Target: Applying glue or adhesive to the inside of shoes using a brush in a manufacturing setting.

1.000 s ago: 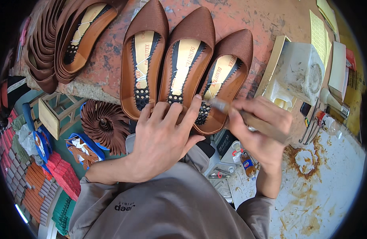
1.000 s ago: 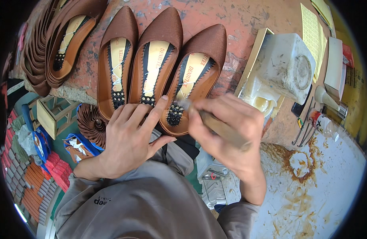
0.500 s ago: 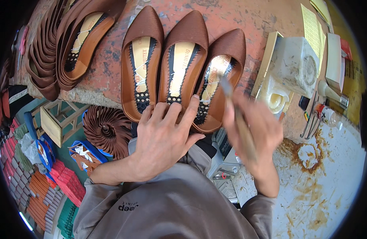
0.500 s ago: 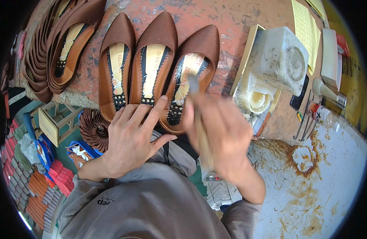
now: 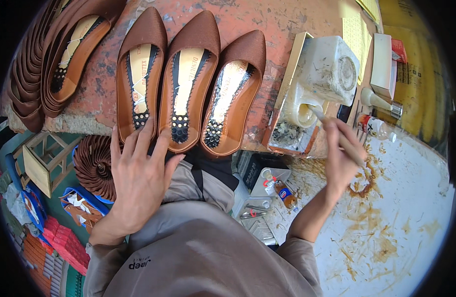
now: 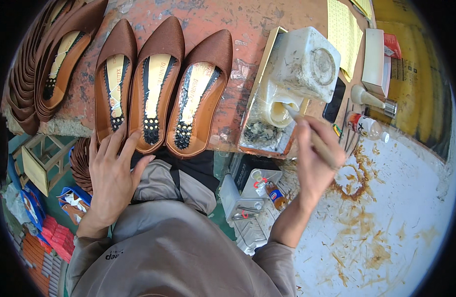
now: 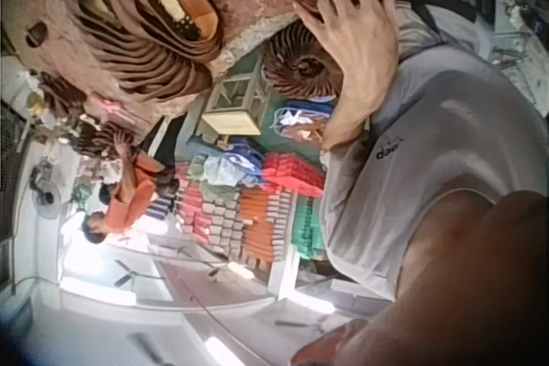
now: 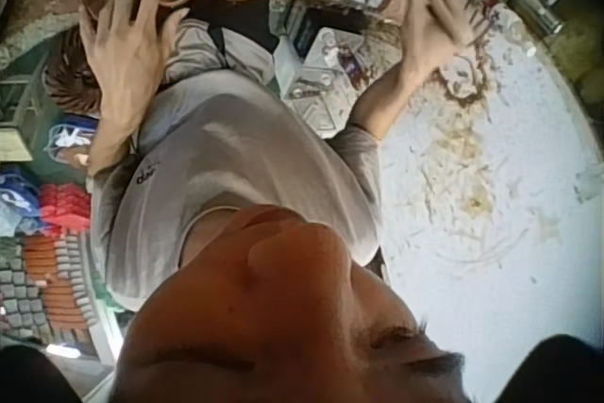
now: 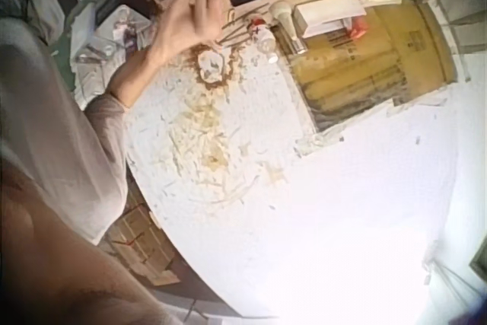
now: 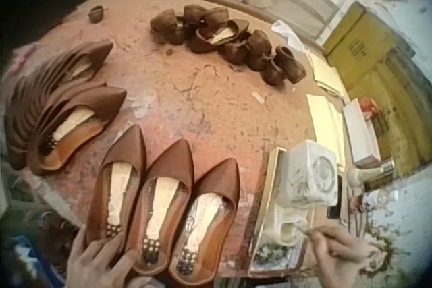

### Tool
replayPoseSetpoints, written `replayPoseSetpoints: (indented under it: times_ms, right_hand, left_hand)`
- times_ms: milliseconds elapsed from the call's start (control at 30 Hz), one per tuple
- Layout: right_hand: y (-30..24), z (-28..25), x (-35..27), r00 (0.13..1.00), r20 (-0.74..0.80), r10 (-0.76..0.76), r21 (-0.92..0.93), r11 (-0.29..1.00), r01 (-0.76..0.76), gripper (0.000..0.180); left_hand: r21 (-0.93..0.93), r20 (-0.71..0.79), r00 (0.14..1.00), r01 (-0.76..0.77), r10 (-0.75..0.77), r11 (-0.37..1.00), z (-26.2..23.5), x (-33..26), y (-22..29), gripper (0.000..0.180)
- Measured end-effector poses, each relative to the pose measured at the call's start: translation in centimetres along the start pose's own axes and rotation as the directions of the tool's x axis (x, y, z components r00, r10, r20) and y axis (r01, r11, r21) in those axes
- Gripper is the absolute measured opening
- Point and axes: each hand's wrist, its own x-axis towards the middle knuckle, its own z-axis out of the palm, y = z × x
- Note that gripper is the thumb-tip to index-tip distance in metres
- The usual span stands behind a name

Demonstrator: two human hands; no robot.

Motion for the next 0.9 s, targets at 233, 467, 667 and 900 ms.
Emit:
replayPoseSetpoints:
  times_ms: [233,467,667,900]
  right_hand:
    - [-3.0,-1.8,-3.3,0.997,-0.075,-0.021,-0.164,0.986,0.008,0.009]
    - [-3.9,-1.3,-3.9,0.980,0.069,-0.189,-0.247,0.948,0.200,0.008]
    - [-3.1,-1.7,-3.5,0.993,-0.091,-0.069,-0.255,0.966,0.044,0.011]
    - [-5.8,-5.1,-2.1,0.984,0.176,-0.004,0.347,0.936,-0.058,0.018]
  left_hand:
    - [-0.011,-0.044,0.999,-0.003,0.003,1.000,-0.2,-0.4,0.2,0.059]
    - [-0.136,-0.030,0.999,0.027,-0.032,0.990,-0.7,0.0,-0.3,0.091]
    - [-0.185,-0.058,0.998,-0.029,0.018,0.982,-1.2,0.4,-1.3,0.088]
    - [-0.189,-0.005,1.000,-0.028,0.028,0.982,-1.6,0.9,-2.1,0.086]
